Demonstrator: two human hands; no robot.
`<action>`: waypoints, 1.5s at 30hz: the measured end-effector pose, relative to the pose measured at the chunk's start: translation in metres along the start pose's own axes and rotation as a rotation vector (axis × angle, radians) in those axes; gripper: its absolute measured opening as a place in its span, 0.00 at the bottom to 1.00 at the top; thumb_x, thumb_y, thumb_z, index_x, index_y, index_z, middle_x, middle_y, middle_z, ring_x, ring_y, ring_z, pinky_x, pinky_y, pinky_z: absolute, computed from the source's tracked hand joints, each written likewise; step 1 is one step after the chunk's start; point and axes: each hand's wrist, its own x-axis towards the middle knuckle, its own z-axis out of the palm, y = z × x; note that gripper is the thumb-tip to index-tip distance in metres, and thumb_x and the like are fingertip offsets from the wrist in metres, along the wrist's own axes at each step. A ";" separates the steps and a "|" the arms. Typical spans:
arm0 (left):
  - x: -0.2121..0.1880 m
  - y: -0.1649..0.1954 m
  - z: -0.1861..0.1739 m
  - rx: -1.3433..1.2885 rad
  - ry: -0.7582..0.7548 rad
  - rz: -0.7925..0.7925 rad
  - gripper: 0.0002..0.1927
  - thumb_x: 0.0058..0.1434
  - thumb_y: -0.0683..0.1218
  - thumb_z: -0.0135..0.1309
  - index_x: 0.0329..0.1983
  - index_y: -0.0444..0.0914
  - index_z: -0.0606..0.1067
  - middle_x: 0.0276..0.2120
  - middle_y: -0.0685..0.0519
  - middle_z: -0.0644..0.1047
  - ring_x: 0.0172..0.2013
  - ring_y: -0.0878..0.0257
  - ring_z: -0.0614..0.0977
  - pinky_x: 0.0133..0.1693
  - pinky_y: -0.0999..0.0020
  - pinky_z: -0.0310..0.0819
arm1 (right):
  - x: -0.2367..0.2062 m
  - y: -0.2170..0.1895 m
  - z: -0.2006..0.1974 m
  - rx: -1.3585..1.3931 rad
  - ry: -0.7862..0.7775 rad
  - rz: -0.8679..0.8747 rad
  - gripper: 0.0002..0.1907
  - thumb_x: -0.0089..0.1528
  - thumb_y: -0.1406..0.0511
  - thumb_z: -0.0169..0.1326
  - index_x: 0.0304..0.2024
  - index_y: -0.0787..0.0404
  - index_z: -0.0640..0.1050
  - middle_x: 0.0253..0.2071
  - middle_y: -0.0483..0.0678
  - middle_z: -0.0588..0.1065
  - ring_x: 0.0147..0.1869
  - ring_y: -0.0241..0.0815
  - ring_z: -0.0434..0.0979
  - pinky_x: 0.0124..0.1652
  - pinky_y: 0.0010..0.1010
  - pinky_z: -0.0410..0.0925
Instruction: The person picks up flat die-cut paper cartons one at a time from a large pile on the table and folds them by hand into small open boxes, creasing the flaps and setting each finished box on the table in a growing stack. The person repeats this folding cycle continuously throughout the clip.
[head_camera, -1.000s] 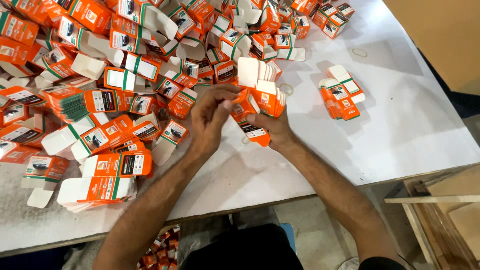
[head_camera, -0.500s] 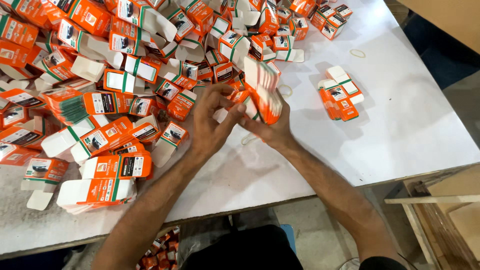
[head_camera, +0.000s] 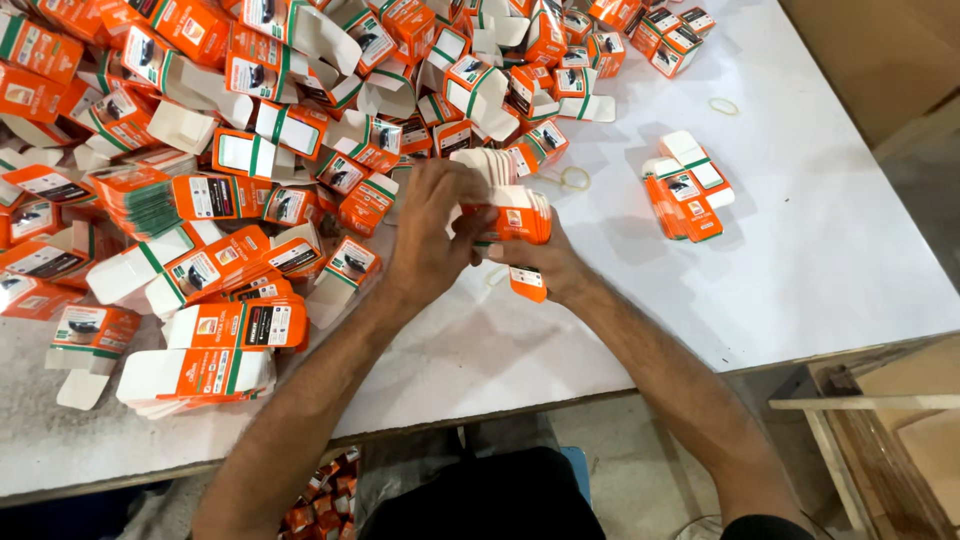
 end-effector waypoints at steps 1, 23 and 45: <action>0.000 -0.003 -0.001 -0.047 -0.026 -0.029 0.10 0.65 0.37 0.63 0.41 0.39 0.72 0.43 0.52 0.77 0.45 0.55 0.78 0.48 0.61 0.73 | 0.000 0.000 0.000 0.011 -0.025 -0.003 0.27 0.63 0.69 0.62 0.62 0.70 0.71 0.54 0.56 0.75 0.59 0.51 0.77 0.55 0.49 0.74; -0.012 -0.008 0.021 -0.864 0.281 -0.435 0.13 0.68 0.39 0.53 0.54 0.36 0.68 0.49 0.50 0.75 0.51 0.63 0.76 0.55 0.64 0.73 | -0.004 -0.018 0.036 -0.730 0.172 -0.367 0.39 0.56 0.69 0.67 0.67 0.68 0.65 0.61 0.48 0.74 0.64 0.38 0.74 0.64 0.31 0.69; -0.015 -0.008 0.015 -0.855 0.233 -0.436 0.06 0.67 0.36 0.57 0.46 0.33 0.74 0.49 0.48 0.78 0.49 0.64 0.79 0.52 0.68 0.77 | -0.002 -0.004 0.005 0.033 0.197 -0.067 0.30 0.59 0.73 0.63 0.63 0.66 0.70 0.55 0.50 0.76 0.58 0.39 0.78 0.57 0.36 0.74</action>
